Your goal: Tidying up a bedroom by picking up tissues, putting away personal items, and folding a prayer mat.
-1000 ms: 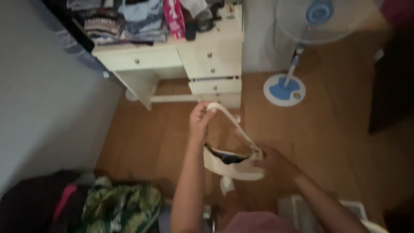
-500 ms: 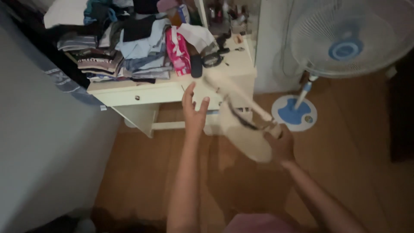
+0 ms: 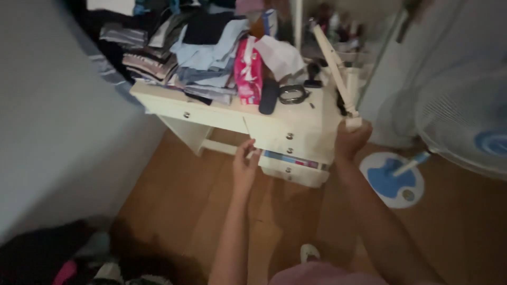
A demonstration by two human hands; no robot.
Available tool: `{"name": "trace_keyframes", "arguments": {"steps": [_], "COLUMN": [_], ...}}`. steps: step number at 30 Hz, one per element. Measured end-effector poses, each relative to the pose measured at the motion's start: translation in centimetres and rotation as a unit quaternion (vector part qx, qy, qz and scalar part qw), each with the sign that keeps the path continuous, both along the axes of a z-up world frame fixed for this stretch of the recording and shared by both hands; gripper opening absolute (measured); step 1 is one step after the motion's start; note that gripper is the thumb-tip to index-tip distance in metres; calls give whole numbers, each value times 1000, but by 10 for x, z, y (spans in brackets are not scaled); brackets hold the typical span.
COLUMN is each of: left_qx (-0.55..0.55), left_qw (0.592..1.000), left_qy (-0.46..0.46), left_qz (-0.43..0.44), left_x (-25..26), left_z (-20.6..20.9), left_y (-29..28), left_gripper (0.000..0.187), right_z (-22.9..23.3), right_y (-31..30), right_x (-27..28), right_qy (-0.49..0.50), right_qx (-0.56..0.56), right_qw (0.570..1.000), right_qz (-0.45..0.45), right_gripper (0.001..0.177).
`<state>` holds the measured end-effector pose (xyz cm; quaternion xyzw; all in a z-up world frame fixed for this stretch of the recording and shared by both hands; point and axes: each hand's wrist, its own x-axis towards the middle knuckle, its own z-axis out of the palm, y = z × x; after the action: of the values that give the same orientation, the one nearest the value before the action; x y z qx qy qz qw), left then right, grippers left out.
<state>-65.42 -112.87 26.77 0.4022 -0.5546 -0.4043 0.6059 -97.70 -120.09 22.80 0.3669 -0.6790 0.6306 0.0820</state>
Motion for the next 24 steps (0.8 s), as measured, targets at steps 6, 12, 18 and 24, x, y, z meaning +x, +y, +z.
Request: {"name": "trace_keyframes", "arguments": {"steps": [6,12,18,24], "left_qx": [15,53,71,89], "left_qw": [999,998,995,977], "left_qy": [39,14,14,30], "left_qz": [5,35,75,189], "left_x": [-3,5,29,90], "left_z": [0,17,2,-54], "left_y": [-17,-21,-8,31], "left_gripper": [31,30,31,31], "right_z": [-30,-36,13,42], "right_y": [-98,-138,-89,-55], "right_x": [-8,-4,-2,-8], "right_qy": [33,46,128,232], "right_qx": [-35,-46,-38,-74], "right_qw": [999,998,991,968], "right_qz": [-18,-20,-18,54], "right_gripper": [46,53,56,59]}}
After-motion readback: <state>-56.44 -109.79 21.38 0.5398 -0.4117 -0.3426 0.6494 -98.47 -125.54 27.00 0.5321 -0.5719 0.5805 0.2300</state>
